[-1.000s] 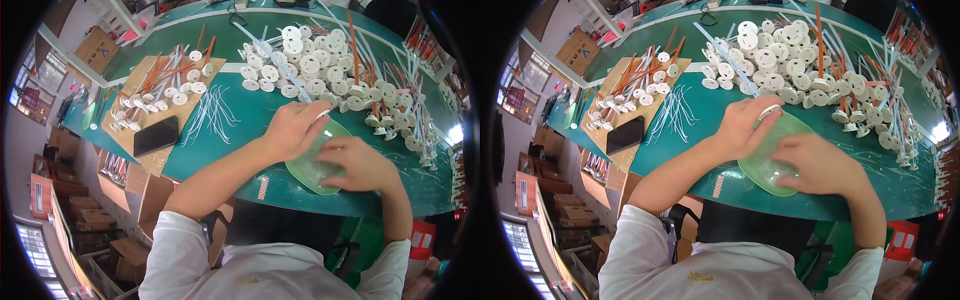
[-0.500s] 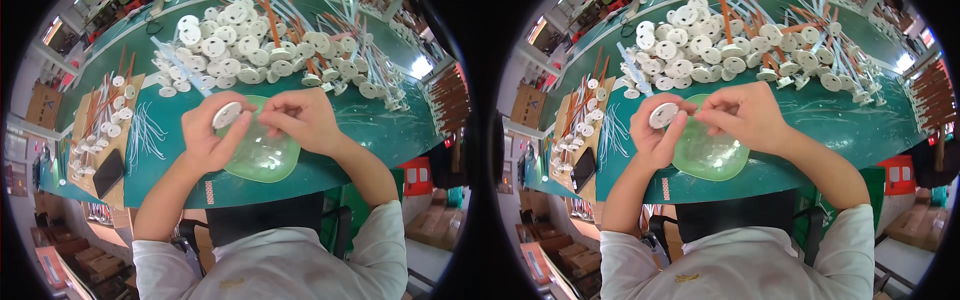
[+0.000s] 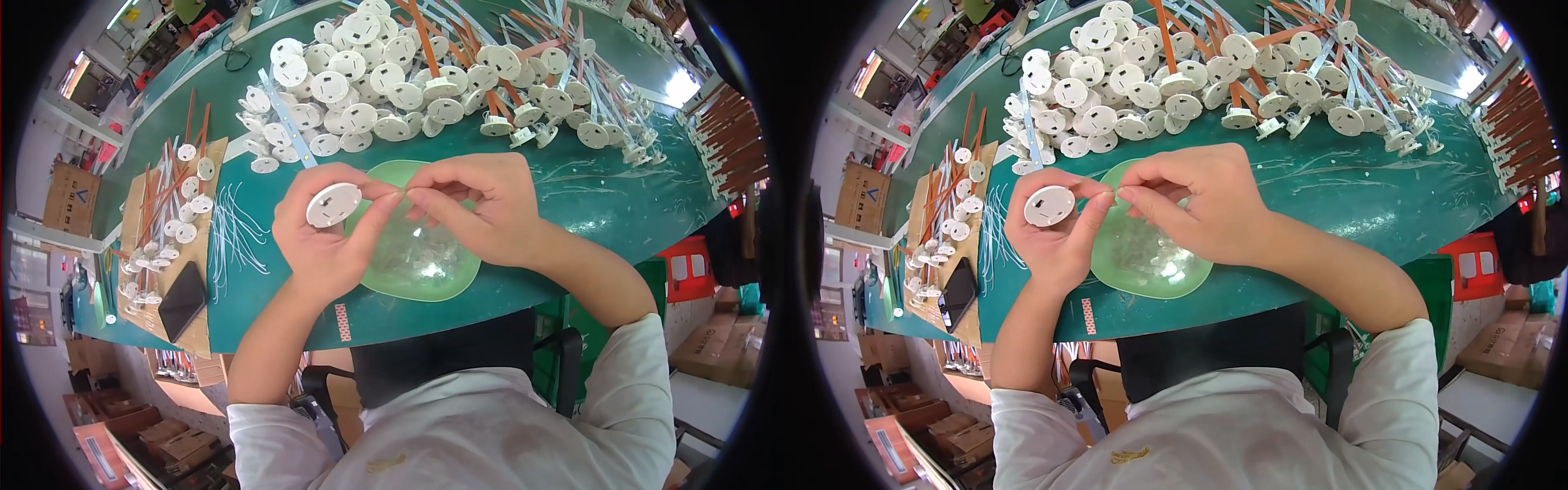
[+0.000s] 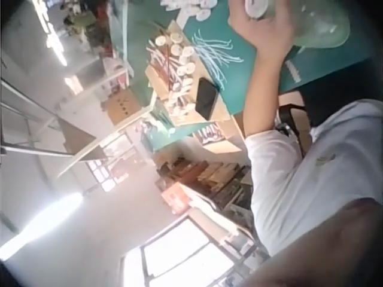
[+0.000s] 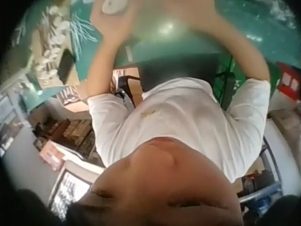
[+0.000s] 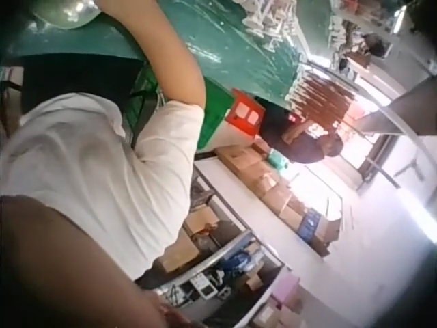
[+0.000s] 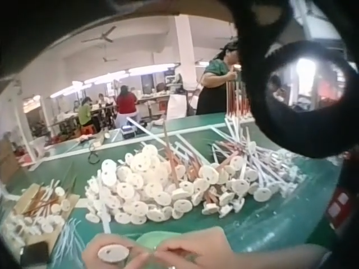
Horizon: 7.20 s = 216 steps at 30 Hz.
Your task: The person is assembling small decorative or functional components by inserting thin rods into circular bases, bundling them together, and placing the finished items into a cardboard box.
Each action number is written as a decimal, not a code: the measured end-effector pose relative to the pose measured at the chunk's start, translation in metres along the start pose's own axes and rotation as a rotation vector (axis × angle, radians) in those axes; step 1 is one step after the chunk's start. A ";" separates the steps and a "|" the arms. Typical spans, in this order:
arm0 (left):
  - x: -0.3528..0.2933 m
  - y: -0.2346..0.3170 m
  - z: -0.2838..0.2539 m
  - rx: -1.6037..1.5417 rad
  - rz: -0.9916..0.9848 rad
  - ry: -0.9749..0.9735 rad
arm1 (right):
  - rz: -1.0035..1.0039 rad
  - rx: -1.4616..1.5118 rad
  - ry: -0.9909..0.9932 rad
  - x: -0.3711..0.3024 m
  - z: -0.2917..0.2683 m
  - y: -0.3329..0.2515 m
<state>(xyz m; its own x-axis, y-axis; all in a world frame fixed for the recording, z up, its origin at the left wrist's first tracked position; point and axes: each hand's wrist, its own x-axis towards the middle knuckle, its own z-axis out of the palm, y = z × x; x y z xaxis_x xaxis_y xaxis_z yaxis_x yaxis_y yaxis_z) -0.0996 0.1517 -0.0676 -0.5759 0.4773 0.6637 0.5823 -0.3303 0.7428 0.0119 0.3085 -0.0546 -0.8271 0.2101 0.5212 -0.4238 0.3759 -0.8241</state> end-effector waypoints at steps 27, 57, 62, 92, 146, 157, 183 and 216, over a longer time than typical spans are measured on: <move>-0.006 0.006 0.008 -0.545 -0.214 -0.317 | -0.700 -0.504 0.151 0.000 0.002 0.001; 0.001 0.004 -0.001 -0.464 -0.234 -0.420 | -0.683 -0.583 0.085 -0.004 0.003 0.000; 0.004 0.009 0.001 -0.483 -0.257 -0.440 | -0.658 -0.684 0.037 0.000 -0.004 -0.010; 0.020 0.022 -0.411 1.660 -0.747 0.180 | 0.128 0.327 0.655 -0.130 -0.073 -0.007; 0.085 0.004 -0.478 0.914 -0.975 -0.103 | 0.229 0.364 0.715 -0.136 -0.063 0.014; 0.086 0.041 -0.467 0.589 -0.791 0.059 | 0.225 0.366 0.757 -0.138 -0.060 0.014; 0.068 0.064 -0.352 0.449 -0.379 0.062 | 0.236 0.336 0.693 -0.138 -0.061 0.014; -0.033 0.107 -0.116 0.500 -0.027 -0.540 | -0.109 -0.220 0.283 0.010 0.183 -0.060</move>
<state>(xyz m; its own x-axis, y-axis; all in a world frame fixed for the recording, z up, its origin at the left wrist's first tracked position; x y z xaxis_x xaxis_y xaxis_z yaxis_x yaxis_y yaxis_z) -0.0844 0.0062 0.0003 -0.3060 0.8574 0.4138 0.8380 0.0363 0.5444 -0.0387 0.1230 -0.0407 -0.6340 0.3874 0.6693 -0.3886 0.5886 -0.7089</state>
